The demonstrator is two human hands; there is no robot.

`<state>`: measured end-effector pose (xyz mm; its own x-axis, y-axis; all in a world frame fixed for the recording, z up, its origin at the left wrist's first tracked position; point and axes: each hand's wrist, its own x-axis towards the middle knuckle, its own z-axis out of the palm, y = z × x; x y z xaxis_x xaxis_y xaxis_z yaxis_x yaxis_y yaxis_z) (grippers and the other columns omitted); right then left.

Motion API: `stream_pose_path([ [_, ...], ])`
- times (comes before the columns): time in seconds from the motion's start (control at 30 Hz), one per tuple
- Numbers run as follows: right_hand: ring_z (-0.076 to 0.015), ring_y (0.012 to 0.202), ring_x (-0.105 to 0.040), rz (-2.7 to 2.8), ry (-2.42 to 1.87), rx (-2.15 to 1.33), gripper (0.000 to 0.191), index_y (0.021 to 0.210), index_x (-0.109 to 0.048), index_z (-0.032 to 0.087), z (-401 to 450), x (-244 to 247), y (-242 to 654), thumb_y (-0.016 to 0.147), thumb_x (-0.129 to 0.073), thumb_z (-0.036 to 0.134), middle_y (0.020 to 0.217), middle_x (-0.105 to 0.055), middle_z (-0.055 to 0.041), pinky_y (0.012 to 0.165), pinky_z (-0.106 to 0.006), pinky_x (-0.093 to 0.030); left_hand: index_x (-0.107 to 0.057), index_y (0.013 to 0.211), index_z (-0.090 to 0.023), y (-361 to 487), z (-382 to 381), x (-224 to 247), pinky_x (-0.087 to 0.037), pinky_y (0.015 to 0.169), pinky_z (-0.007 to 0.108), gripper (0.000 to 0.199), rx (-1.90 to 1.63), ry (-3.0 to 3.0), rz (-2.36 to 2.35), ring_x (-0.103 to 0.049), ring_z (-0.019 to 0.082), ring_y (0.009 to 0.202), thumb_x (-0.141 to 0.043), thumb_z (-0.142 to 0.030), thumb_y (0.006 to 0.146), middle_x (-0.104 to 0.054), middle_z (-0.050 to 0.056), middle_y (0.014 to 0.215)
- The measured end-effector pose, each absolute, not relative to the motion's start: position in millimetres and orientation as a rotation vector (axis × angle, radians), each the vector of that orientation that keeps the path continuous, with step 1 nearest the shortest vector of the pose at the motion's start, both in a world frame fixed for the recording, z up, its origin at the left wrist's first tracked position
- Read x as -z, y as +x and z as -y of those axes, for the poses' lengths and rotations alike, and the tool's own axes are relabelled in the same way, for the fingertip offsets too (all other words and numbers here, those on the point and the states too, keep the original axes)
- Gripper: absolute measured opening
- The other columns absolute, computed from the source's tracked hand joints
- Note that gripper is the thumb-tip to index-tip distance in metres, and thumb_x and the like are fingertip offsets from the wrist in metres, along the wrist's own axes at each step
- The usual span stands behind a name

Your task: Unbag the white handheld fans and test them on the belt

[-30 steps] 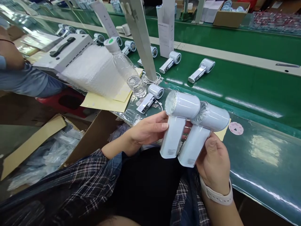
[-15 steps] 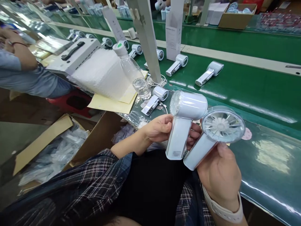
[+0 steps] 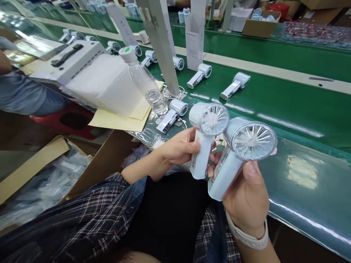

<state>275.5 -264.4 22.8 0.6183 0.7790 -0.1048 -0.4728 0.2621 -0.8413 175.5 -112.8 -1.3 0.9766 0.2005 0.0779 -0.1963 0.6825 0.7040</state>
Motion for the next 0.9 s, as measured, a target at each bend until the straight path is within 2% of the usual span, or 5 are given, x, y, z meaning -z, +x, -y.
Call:
stream_pose_path([
  [0.17, -0.0261, 0.083, -0.072, 0.39, -1.04, -0.797, 0.037, 0.11, -0.077, 0.024, 268, -24, 279, 0.095, -0.066, 0.057, 0.097, -0.074, -0.0097, 0.06, -0.038, -0.062, -0.069, 0.112, -0.012, 179, 112, -5, -0.064, 0.084, 0.038, 0.063, -0.184, 0.777, -0.078, -0.078, 0.027, 0.09, -0.084, -0.064, 0.081, -0.077, 0.014, 0.095],
  [0.37, -0.0297, 0.1, -0.075, 0.385, -1.102, -0.687, 0.045, 0.128, -0.073, 0.026, 271, -29, 281, 0.097, -0.065, 0.057, 0.116, -0.076, -0.0107, 0.083, -0.048, -0.066, -0.065, 0.123, -0.015, 179, 109, -8, -0.065, 0.083, 0.042, 0.054, -0.192, 0.751, -0.056, -0.078, 0.031, 0.1, -0.086, -0.046, 0.084, -0.078, 0.016, 0.112],
  [0.5, -0.0291, 0.096, -0.076, 0.339, -1.119, -0.62, 0.038, 0.134, -0.07, 0.031, 269, -28, 285, 0.102, -0.061, 0.048, 0.114, -0.077, -0.0092, 0.08, -0.05, -0.067, -0.055, 0.14, -0.022, 175, 110, -7, -0.062, 0.081, 0.04, 0.07, -0.197, 0.84, -0.098, -0.078, 0.028, 0.096, -0.087, -0.045, 0.082, -0.076, 0.012, 0.116],
  [0.73, -0.0243, 0.082, -0.076, 0.278, -1.246, -0.57, 0.023, 0.113, -0.077, 0.028, 268, -12, 289, 0.101, -0.061, 0.04, 0.099, -0.079, -0.0042, 0.073, -0.043, -0.068, -0.054, 0.121, -0.023, 175, 109, 3, -0.053, 0.088, 0.033, 0.074, -0.344, 0.963, -0.116, -0.071, 0.017, 0.092, -0.095, -0.059, 0.07, -0.074, 0.007, 0.109],
  [0.9, -0.0237, 0.079, -0.075, 0.273, -1.213, -0.62, 0.02, 0.109, -0.078, 0.03, 268, 1, 297, 0.1, -0.061, 0.035, 0.095, -0.08, -0.0026, 0.072, -0.042, -0.068, -0.055, 0.114, -0.023, 179, 109, 11, -0.048, 0.078, 0.027, 0.073, -0.387, 0.987, -0.158, -0.065, 0.013, 0.086, -0.093, -0.065, 0.068, -0.07, 0.006, 0.113],
])
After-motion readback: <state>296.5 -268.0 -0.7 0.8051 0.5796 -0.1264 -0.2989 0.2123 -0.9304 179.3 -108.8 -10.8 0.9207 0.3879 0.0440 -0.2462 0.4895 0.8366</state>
